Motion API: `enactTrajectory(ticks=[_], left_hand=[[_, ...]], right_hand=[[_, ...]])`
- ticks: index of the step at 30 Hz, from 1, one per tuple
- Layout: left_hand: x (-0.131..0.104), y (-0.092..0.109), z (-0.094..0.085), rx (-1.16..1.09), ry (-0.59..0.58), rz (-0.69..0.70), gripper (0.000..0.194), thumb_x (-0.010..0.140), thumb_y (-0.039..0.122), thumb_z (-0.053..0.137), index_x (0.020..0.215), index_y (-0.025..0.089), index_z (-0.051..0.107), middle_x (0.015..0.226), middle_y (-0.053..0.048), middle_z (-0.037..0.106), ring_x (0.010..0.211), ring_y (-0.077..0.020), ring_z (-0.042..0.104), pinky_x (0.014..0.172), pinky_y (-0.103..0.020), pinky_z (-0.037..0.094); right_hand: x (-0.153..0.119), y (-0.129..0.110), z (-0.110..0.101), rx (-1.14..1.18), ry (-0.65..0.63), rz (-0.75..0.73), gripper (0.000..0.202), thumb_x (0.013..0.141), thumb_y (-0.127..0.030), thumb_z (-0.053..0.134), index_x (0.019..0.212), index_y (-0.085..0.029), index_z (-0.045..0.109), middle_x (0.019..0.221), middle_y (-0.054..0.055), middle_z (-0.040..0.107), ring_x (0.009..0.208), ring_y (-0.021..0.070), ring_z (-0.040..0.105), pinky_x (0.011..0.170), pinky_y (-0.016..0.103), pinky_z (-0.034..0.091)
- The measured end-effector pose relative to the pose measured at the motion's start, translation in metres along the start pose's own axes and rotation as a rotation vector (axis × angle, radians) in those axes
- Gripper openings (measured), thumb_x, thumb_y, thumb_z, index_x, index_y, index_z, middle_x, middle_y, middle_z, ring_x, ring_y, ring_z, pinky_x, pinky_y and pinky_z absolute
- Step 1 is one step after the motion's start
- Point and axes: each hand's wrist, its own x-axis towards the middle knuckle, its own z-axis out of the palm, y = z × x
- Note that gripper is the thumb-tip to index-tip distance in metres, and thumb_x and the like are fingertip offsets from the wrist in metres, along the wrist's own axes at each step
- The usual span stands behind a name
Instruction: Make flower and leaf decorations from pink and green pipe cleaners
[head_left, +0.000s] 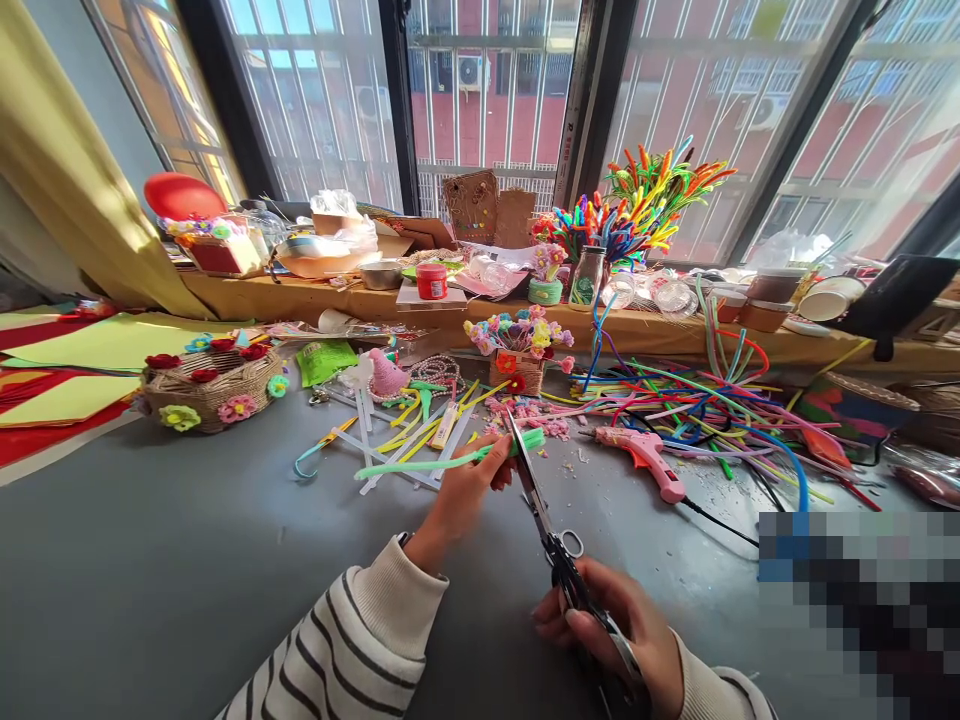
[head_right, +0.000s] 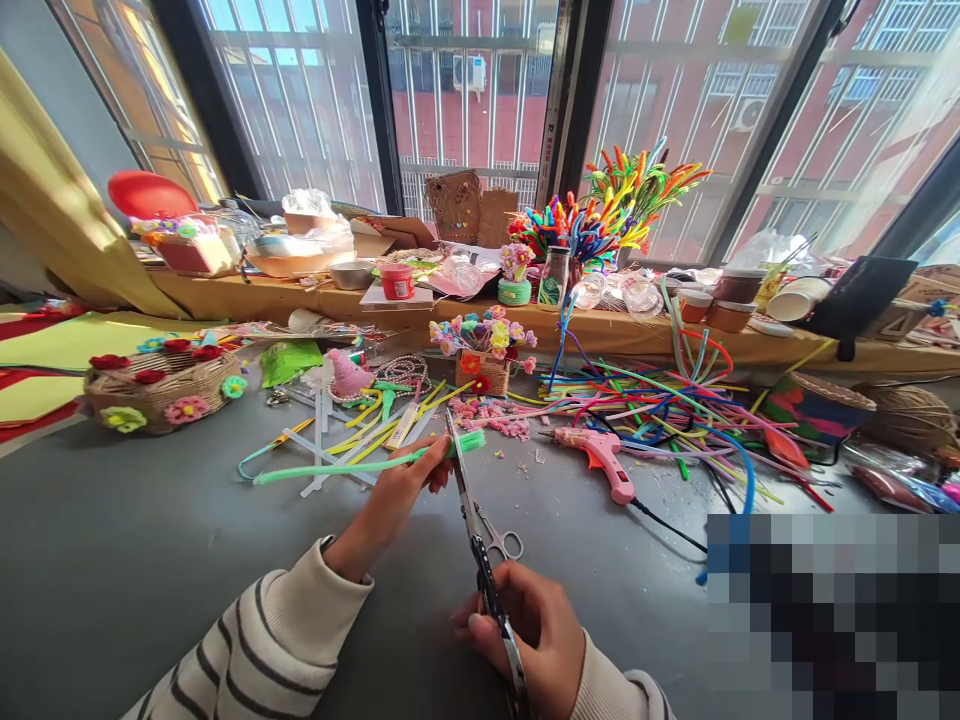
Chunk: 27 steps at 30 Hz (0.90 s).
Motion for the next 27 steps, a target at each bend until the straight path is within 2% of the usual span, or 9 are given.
enactTrajectory(ticks=[9, 16, 23, 27], left_hand=[[-0.0015, 0.0002, 0.0005, 0.155, -0.063, 0.023, 0.026, 0.068, 0.037, 0.045, 0.051, 0.017, 0.049, 0.045, 0.003, 0.043, 0.044, -0.0080, 0.038, 0.046, -0.019, 0.031], [-0.0024, -0.0020, -0.0004, 0.232, -0.127, 0.062, 0.026, 0.072, 0.033, 0.041, 0.051, 0.017, 0.046, 0.048, 0.004, 0.042, 0.046, -0.0075, 0.038, 0.049, -0.019, 0.030], [-0.0026, 0.0025, -0.0001, 0.220, -0.138, 0.086, 0.028, 0.073, 0.031, 0.038, 0.049, 0.017, 0.041, 0.047, 0.004, 0.038, 0.046, -0.0080, 0.036, 0.048, -0.019, 0.029], [-0.0026, 0.0040, 0.0011, 0.215, -0.149, 0.087, 0.029, 0.073, 0.031, 0.038, 0.049, 0.017, 0.040, 0.046, 0.004, 0.037, 0.046, -0.0078, 0.035, 0.048, -0.020, 0.028]], right_hand=[[-0.0019, -0.0040, -0.0076, 0.233, -0.064, 0.102, 0.043, 0.062, -0.050, 0.051, 0.081, -0.011, 0.052, 0.076, 0.011, 0.058, 0.072, 0.0198, 0.055, 0.067, 0.035, 0.040], [-0.0006, -0.0048, -0.0039, 0.102, -0.107, 0.078, 0.041, 0.060, -0.052, 0.051, 0.071, -0.013, 0.044, 0.052, 0.001, 0.048, 0.048, 0.0101, 0.045, 0.049, 0.024, 0.036], [-0.0010, -0.0023, -0.0057, 0.147, -0.113, -0.025, 0.040, 0.065, -0.054, 0.042, 0.072, -0.014, 0.044, 0.066, 0.004, 0.047, 0.059, 0.0130, 0.045, 0.057, 0.026, 0.035], [-0.0024, -0.0031, -0.0060, 0.206, -0.118, -0.017, 0.043, 0.065, -0.056, 0.041, 0.077, -0.015, 0.046, 0.074, 0.007, 0.050, 0.069, 0.0169, 0.047, 0.063, 0.030, 0.036]])
